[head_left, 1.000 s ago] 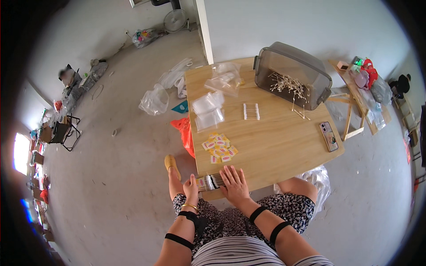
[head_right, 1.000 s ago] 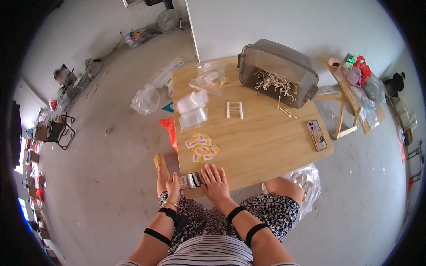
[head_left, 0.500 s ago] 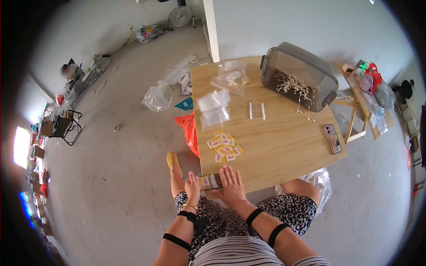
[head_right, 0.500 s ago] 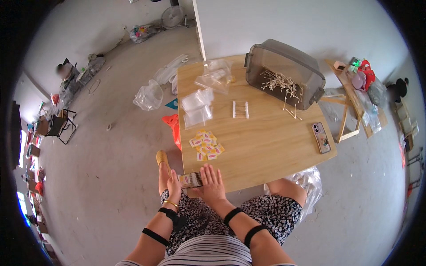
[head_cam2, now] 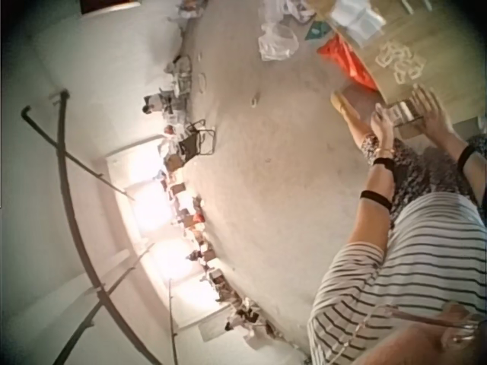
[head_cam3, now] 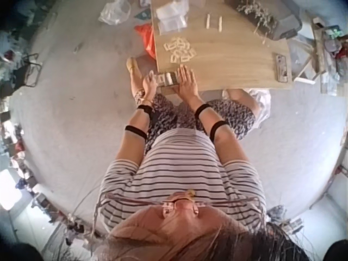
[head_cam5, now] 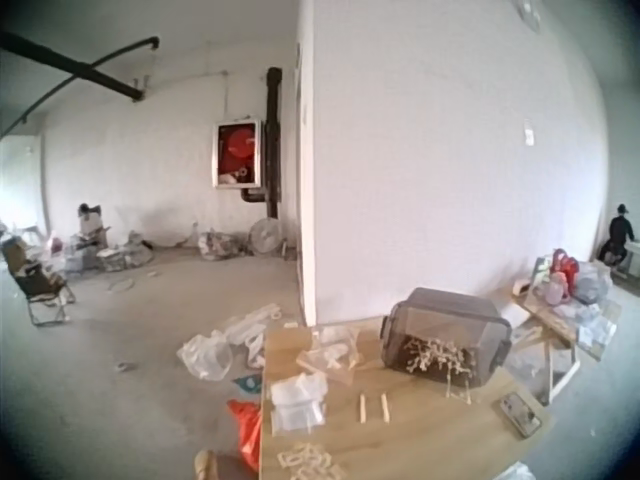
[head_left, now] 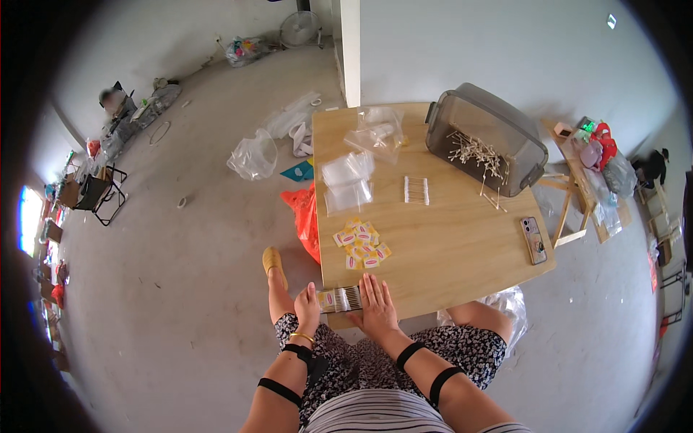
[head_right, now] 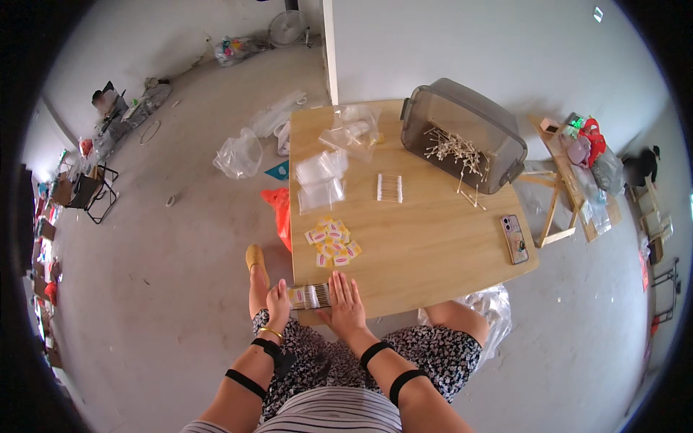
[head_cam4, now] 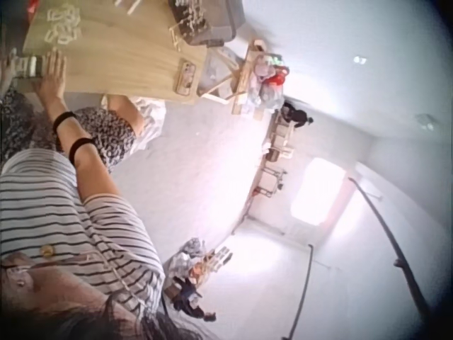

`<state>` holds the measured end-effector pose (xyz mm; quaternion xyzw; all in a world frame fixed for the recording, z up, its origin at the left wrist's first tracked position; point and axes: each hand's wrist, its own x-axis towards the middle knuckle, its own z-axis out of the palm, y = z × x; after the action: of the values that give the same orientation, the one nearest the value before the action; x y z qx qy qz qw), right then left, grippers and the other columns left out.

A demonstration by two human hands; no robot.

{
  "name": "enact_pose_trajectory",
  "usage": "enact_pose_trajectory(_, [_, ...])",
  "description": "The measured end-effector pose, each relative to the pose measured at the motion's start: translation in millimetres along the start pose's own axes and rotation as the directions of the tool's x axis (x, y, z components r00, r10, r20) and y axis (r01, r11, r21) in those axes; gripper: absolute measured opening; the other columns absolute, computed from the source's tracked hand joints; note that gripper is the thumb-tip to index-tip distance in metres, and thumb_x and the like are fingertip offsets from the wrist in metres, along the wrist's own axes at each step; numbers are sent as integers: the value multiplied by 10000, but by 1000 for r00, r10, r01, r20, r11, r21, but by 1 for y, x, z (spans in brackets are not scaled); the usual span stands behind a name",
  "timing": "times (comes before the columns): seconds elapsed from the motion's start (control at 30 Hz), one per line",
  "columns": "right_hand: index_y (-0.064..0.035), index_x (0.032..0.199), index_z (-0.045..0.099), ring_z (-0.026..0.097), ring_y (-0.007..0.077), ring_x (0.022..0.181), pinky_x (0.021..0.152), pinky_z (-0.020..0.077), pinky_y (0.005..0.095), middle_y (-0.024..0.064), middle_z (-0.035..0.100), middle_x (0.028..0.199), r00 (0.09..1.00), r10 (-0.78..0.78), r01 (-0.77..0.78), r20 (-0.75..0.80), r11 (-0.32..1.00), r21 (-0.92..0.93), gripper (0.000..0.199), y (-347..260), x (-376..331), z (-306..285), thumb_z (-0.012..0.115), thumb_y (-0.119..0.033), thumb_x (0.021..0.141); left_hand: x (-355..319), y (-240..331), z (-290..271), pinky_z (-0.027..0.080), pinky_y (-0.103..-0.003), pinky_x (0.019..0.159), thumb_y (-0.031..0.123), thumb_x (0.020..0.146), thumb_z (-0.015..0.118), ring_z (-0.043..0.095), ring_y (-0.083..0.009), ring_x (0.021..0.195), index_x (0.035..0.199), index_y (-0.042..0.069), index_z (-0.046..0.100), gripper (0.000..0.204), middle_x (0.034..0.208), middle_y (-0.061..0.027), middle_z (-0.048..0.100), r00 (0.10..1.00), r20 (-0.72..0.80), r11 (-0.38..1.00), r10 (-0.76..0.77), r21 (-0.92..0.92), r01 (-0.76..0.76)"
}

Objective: Sort cotton swabs into rows on a table and package them into plastic bags.

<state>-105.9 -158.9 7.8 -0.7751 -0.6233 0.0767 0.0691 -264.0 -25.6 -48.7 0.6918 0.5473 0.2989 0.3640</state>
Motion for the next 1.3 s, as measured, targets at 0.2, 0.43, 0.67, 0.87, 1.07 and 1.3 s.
enact_pose_trajectory(0.2, [64,1532,207,123,310,1529,1238,100,481,200,162,1633,1000,-31,31,0,999,14,972,-8,5,3,524,-614,912,0,3,0,452,-459,663,472,1045,407,579,-440,701,804,-39,580,591,718,-260,583,999,25,1000,-27,8,27])
enact_pose_trajectory(0.43, [76,1526,210,124,322,1527,1238,105,480,220,164,1626,1000,-30,30,-4,999,31,990,-25,12,7,531,-621,901,0,4,-5,456,-470,681,499,1043,389,599,-441,720,804,-43,579,622,719,-260,589,995,56,996,-86,-3,87])
enact_pose_trajectory(0.67, [80,1519,234,118,332,1527,1233,112,485,227,163,1624,1000,0,1,-19,999,54,959,-31,14,9,519,-608,914,-2,12,-2,453,-462,682,508,1047,366,587,-431,704,801,-33,576,629,710,-248,588,999,17,999,-47,-4,47])
enact_pose_trajectory(0.87, [76,1521,232,107,329,1530,1230,110,494,222,158,1627,999,-20,22,-26,998,64,921,-32,13,10,522,-565,928,-5,2,-5,450,-352,627,423,1014,543,544,-180,624,790,-13,589,492,658,-97,583,984,16,906,-179,-388,171])
enact_pose_trajectory(1.07, [77,1521,229,111,331,1529,1230,113,493,228,159,1625,999,-45,45,-10,998,38,907,-33,15,14,531,-541,930,-11,16,-8,454,-308,601,335,898,738,538,-116,645,829,-16,626,375,701,-71,625,980,137,918,-143,-353,183])
enact_pose_trajectory(1.3, [83,1513,243,121,340,1526,1226,116,497,240,159,1621,999,-47,47,-13,998,30,892,-54,20,11,524,-542,941,-12,22,-8,507,-323,631,354,866,765,672,-182,696,859,-14,645,387,739,-129,687,989,75,945,-125,-295,142])
